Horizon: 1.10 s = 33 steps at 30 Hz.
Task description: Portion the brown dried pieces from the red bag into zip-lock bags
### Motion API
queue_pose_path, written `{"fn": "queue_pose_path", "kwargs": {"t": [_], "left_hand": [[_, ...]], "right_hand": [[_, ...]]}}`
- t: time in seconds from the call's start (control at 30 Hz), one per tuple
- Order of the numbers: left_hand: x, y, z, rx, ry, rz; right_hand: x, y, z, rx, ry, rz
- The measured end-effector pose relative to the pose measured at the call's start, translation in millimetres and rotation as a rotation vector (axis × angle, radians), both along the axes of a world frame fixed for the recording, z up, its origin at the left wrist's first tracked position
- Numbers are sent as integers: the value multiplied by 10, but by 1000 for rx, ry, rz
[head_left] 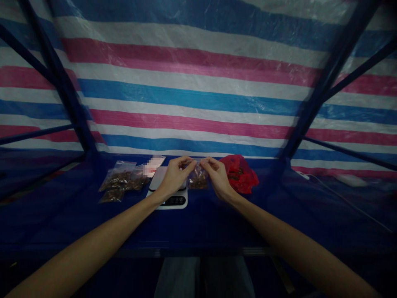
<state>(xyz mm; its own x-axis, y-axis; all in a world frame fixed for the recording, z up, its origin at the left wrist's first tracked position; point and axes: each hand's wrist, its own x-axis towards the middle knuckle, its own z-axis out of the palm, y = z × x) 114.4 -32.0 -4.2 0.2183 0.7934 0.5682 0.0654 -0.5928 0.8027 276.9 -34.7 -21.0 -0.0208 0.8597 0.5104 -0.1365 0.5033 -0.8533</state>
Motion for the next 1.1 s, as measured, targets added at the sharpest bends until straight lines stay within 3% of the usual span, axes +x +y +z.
{"fn": "queue_pose_path", "kwargs": {"t": [0.4,0.53,0.63,0.87,0.97,1.1], "left_hand": [[27,45,-99,-81,-11,-114],[-20,43,-49,-30,40,-150],[-82,52,23,-30,83,-124],[-93,155,70,-85,-90,-31],[-206,220,157,-31,-212,49],[-730,297,344,-25,-370,154]], "right_hand": [[13,-30,-57,-17,-99,118],[15,-42,-53,-33,-59,181],[53,1,-5,6,-96,171],[119,149,130,-25,-119,140],[210,160,212,3,-133,79],[683,262,384,176,-271,-225]]}}
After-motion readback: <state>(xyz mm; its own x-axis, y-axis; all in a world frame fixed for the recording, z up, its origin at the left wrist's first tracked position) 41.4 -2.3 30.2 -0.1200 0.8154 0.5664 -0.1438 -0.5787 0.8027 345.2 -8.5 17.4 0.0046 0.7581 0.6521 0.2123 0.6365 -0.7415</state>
